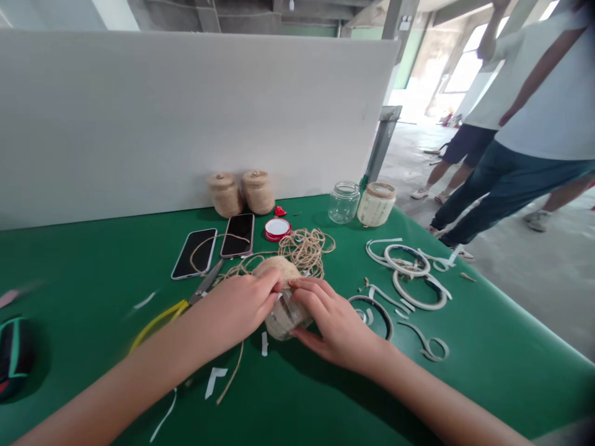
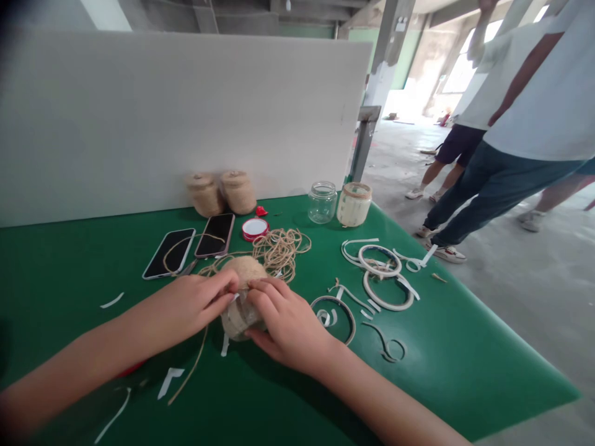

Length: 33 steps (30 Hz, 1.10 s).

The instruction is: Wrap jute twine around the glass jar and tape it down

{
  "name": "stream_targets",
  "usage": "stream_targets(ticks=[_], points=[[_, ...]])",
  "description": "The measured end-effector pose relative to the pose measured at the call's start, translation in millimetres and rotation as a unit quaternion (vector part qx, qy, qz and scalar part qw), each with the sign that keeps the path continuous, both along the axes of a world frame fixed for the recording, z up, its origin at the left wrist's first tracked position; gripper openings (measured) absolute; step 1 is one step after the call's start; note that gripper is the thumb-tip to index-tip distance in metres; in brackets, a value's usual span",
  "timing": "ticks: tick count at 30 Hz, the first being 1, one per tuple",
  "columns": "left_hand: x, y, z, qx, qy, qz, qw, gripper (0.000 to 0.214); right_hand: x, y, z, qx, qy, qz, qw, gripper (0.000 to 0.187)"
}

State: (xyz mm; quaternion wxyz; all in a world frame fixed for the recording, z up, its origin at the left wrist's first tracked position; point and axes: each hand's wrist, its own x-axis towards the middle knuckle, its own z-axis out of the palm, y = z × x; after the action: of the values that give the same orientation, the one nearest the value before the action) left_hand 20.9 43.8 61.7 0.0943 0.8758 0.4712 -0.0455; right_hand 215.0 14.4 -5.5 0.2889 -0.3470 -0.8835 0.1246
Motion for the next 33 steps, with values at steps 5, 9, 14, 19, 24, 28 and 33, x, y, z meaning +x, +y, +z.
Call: stream_targets(ticks=[5, 9, 14, 19, 24, 28, 33], points=[[-1.0, -1.7, -1.4, 0.024, 0.013, -0.021, 0.999, 0.021, 0.5, 0.9, 0.2, 0.009, -0.001, 0.001, 1.0, 0.039], [-1.8, -0.2, 2.6, 0.032, 0.003, -0.041, 0.999, 0.021, 0.6, 2.0, -0.9, 0.01, -0.005, 0.001, 1.0, 0.04], [-4.5, 6.6, 5.6, 0.035, 0.005, -0.09, 0.995, 0.016, -0.6, 1.8, -2.4, 0.019, -0.006, -0.002, 1.0, 0.04], [-9.7, 8.2, 5.1, 0.043, 0.002, -0.101, 0.994, 0.013, -0.9, 0.9, -1.3, 0.013, 0.002, -0.003, 1.0, 0.037], [-10.9, 6.2, 3.5, 0.046, -0.007, -0.102, 0.994, 0.012, -0.5, 0.5, -0.9, 0.011, 0.002, -0.004, 1.0, 0.037], [-9.8, 6.6, 1.9, 0.049, -0.005, -0.098, 0.994, 0.014, -0.4, 0.2, -1.4, 0.01, -0.002, -0.004, 1.0, 0.037], [-10.3, 4.9, -1.0, 0.068, -0.012, -0.087, 0.994, 0.015, -0.3, 0.6, -1.2, 0.004, -0.002, -0.005, 1.0, 0.037]])
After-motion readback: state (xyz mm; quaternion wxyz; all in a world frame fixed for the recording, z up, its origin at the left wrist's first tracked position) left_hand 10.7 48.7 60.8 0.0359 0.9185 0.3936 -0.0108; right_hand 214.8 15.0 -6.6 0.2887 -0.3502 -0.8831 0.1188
